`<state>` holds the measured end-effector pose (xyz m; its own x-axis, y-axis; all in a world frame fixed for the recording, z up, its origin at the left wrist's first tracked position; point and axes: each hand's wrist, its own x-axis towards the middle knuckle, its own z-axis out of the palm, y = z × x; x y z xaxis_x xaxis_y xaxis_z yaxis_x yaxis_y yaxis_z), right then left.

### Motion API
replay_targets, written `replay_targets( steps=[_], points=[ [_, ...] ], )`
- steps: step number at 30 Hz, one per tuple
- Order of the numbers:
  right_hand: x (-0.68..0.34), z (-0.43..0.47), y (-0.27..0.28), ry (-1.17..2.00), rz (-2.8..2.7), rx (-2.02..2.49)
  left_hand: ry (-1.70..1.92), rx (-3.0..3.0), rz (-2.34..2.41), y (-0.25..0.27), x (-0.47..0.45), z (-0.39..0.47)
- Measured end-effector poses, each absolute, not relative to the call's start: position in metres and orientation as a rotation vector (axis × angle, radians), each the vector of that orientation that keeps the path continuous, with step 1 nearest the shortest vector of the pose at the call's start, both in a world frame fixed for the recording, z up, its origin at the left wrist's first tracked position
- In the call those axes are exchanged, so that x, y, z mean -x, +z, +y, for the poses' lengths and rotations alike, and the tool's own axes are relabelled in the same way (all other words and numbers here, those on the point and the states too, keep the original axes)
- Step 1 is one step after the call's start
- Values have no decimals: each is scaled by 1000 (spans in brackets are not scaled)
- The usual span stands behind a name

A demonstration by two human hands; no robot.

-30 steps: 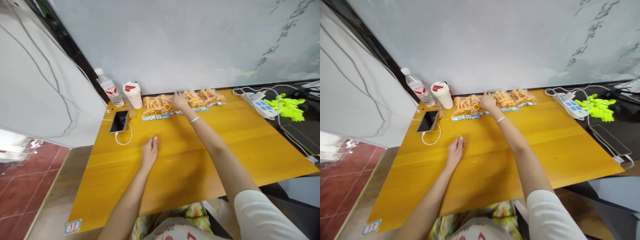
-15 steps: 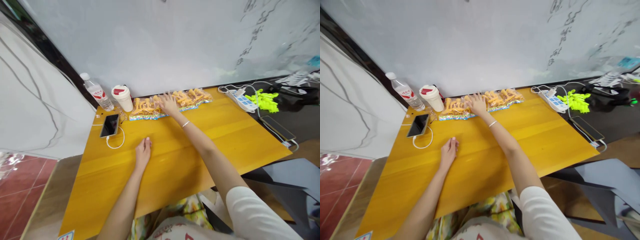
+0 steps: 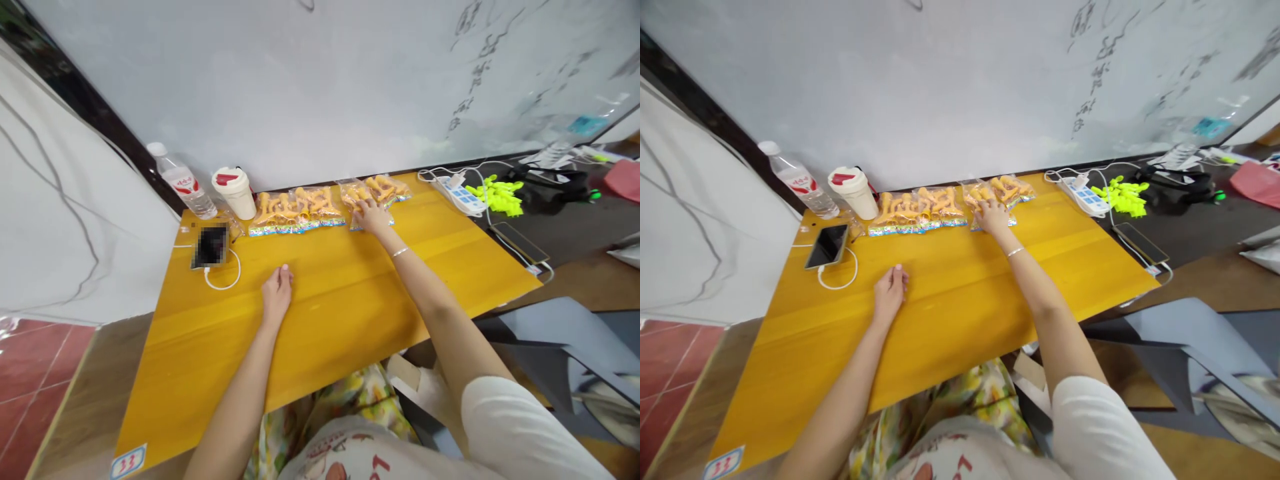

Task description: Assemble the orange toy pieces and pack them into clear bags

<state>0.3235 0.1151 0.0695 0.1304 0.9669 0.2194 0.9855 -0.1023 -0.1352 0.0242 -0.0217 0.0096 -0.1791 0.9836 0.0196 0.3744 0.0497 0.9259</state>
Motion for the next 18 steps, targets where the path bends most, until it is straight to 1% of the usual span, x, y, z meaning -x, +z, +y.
replay_targets(
  steps=[5, 8, 11, 15, 18],
  points=[
    [-315, 29, 73, -167, -2057, 2137, 1121, -1380, 1635, 14, -24, -23],
    [-290, -25, 73, -122, -2174, 2059, 1140, -1408, 1637, 11, -24, -21],
    [-250, -67, 74, 20, -2274, 1907, 1190, -1393, 1619, 7, -25, -19],
    [-213, -97, 77, 302, -2394, 1450, 1256, -1432, 1604, 4, -19, -20],
    [-226, -100, 77, 427, -2216, 1257, 1250, -1528, 1673, 3, -2, -28]
  ],
)
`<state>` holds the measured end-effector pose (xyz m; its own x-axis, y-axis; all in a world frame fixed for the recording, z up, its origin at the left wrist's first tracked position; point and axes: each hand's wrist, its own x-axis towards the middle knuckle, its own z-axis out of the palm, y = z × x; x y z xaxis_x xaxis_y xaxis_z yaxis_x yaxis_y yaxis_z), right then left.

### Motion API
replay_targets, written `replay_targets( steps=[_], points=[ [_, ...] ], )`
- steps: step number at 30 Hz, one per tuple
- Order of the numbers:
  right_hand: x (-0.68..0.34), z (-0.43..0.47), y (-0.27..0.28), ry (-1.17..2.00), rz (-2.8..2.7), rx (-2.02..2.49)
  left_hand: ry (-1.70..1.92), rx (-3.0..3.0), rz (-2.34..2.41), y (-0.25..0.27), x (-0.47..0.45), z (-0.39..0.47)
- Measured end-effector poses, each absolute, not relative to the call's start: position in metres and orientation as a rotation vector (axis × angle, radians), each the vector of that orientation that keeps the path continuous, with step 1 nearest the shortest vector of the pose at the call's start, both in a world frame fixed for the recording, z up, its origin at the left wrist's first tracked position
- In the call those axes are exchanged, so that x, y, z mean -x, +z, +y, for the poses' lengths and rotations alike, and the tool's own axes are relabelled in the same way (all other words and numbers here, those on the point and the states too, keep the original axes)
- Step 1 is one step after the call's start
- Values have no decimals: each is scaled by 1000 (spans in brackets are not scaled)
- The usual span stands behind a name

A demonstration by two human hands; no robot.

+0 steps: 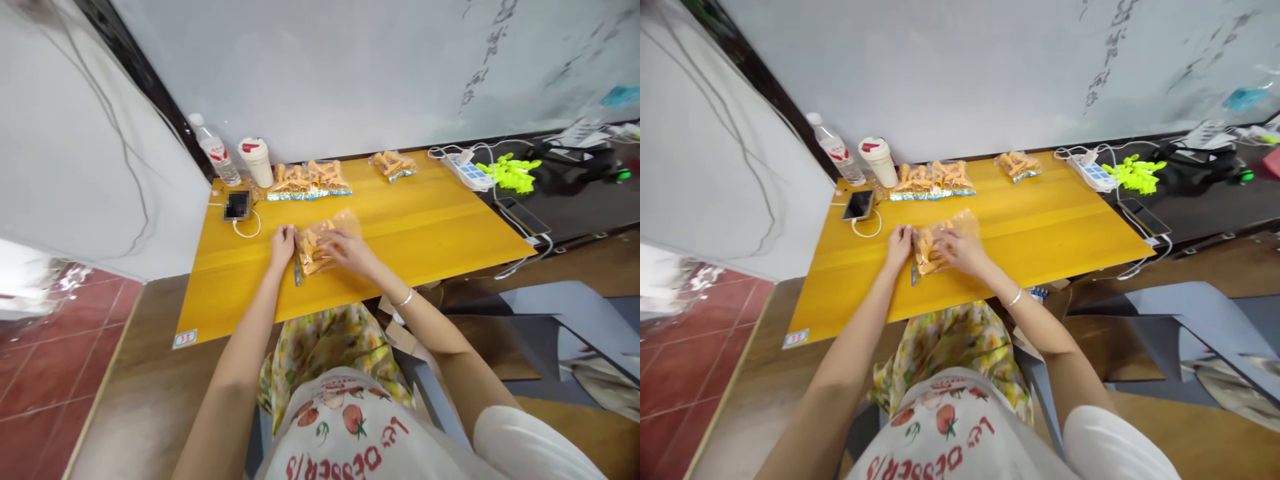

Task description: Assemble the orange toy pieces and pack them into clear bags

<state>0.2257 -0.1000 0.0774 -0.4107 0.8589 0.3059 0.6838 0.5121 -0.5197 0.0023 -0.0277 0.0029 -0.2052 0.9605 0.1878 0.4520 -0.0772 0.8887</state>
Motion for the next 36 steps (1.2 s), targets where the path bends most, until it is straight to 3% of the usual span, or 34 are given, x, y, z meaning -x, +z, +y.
replay_targets(
  steps=[5, 8, 15, 27, 36],
  points=[
    [-289, -87, 57, 363, -1706, 1598, 1150, -1688, 1850, 0, 22, -49],
    [-302, -93, 40, 501, -1828, 1727, 1049, -1841, 1882, -2, 22, -60],
    [-270, -116, 34, 683, -1777, 1356, 1029, -1970, 1897, -4, 14, -71],
    [-267, -90, 50, 343, -2516, 932, 1018, -1962, 1896, -4, 16, -71],
    [-254, -81, 46, 392, -2586, 1066, 926, -1938, 1886, -1, 14, -71]
  ],
)
